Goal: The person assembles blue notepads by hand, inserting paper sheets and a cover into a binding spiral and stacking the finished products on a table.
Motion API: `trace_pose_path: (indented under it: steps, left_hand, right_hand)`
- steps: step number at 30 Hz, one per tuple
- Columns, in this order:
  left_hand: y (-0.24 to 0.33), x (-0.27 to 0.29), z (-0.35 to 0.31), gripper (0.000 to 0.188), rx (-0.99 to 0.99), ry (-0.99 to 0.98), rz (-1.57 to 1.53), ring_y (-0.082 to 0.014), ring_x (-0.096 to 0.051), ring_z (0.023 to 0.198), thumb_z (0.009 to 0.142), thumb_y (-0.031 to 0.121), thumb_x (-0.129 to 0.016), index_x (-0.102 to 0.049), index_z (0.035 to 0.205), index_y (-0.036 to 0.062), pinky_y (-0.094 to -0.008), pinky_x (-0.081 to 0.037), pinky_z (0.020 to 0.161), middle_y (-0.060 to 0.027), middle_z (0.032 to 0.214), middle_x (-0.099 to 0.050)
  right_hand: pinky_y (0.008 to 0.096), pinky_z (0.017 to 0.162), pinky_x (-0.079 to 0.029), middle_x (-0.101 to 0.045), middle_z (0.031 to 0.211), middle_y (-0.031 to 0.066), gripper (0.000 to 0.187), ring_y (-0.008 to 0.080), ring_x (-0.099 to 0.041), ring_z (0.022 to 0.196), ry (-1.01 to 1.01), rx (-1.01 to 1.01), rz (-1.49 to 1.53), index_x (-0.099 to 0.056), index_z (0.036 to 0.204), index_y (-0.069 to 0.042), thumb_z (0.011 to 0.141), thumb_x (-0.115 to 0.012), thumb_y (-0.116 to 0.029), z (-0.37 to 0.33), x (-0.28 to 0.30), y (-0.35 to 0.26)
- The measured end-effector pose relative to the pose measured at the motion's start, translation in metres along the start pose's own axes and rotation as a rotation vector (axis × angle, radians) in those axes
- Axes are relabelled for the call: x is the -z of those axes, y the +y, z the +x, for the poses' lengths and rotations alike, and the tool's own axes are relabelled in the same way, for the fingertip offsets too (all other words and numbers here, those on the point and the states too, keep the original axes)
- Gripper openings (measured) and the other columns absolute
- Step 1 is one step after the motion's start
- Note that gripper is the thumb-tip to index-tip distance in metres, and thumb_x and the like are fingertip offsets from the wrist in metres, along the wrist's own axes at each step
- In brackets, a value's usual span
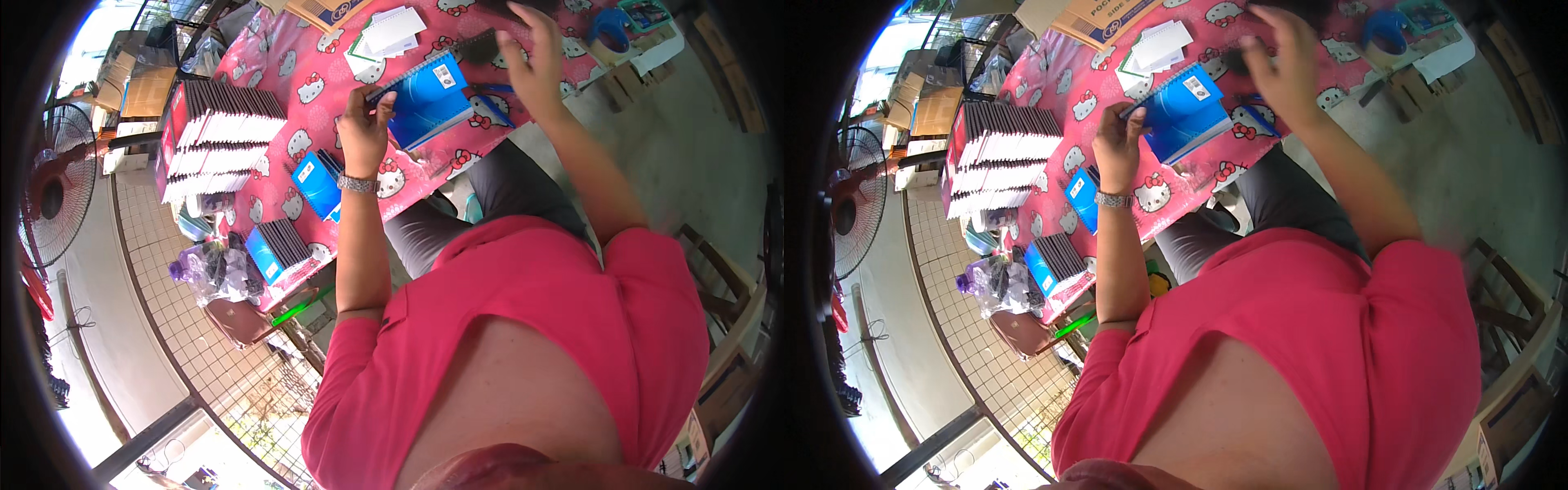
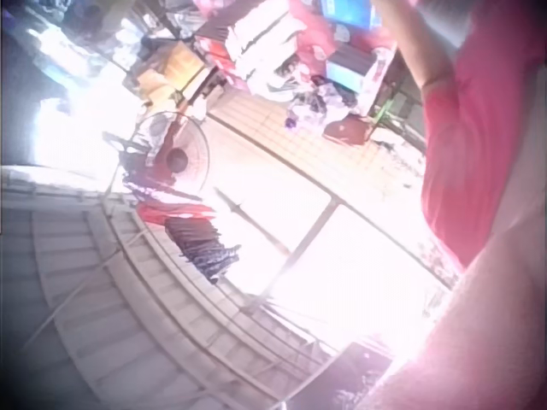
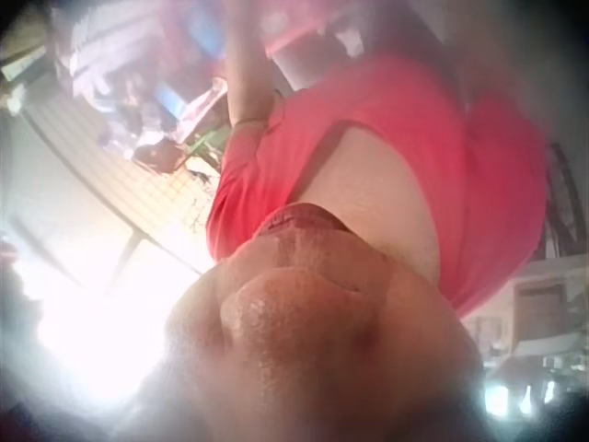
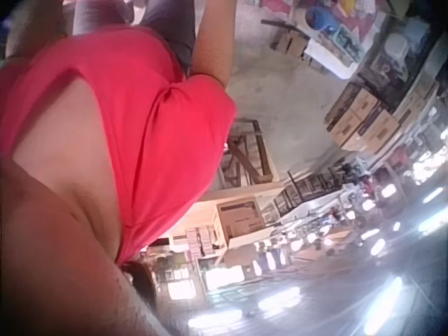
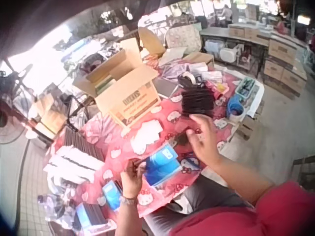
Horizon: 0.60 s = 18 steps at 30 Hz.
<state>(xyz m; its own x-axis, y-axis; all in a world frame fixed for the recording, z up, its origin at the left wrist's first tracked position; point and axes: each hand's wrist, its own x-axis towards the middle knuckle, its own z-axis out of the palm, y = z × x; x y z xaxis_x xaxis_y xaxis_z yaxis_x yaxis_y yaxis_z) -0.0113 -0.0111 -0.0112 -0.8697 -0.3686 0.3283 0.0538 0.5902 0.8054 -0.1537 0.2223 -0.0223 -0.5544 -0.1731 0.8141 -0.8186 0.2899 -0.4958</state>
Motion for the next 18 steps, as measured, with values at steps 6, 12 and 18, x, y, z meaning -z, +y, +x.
trace_pose_path:
  steps: [6, 12, 18]
  left_hand:
    - [0.004, -0.008, -0.005, 0.019, 0.022, 0.062, 0.055, -0.0152, -0.07, 0.068, 0.085, 0.006, -0.07, -0.06, 0.097, -0.0043, -0.0273, -0.055, 0.059, -0.0105, 0.079, -0.07]
    - [0.011, -0.015, -0.01, 0.023, 0.029, 0.171, 0.007, -0.0144, -0.07, 0.067, 0.082, 0.006, -0.074, -0.059, 0.096, -0.0037, -0.0274, -0.055, 0.057, -0.0101, 0.081, -0.069]
    - [0.01, -0.011, -0.016, 0.024, 0.047, 0.198, -0.061, -0.0154, -0.069, 0.066, 0.083, 0.004, -0.073, -0.058, 0.1, -0.0032, -0.0265, -0.055, 0.057, -0.0104, 0.083, -0.069]
  right_hand:
    - [0.043, 0.089, -0.046, -0.063, 0.112, 0.0086, 0.038, 0.0261, -0.061, 0.104, -0.85, 0.259, -0.106, -0.06, 0.114, -0.009, 0.081, -0.07, -0.023, 0.036, -0.051, -0.072]
    - [0.0431, 0.081, -0.049, -0.068, 0.093, 0.0123, 0.016, 0.0303, -0.065, 0.094, -1.094, 0.288, -0.083, -0.065, 0.091, -0.004, 0.086, -0.062, -0.019, 0.057, -0.076, -0.058]
    - [0.0453, 0.073, -0.052, -0.069, 0.082, 0.014, 0.025, 0.0347, -0.066, 0.08, -1.18, 0.157, -0.024, -0.068, 0.087, -0.003, 0.087, -0.06, -0.026, 0.09, -0.053, -0.085]
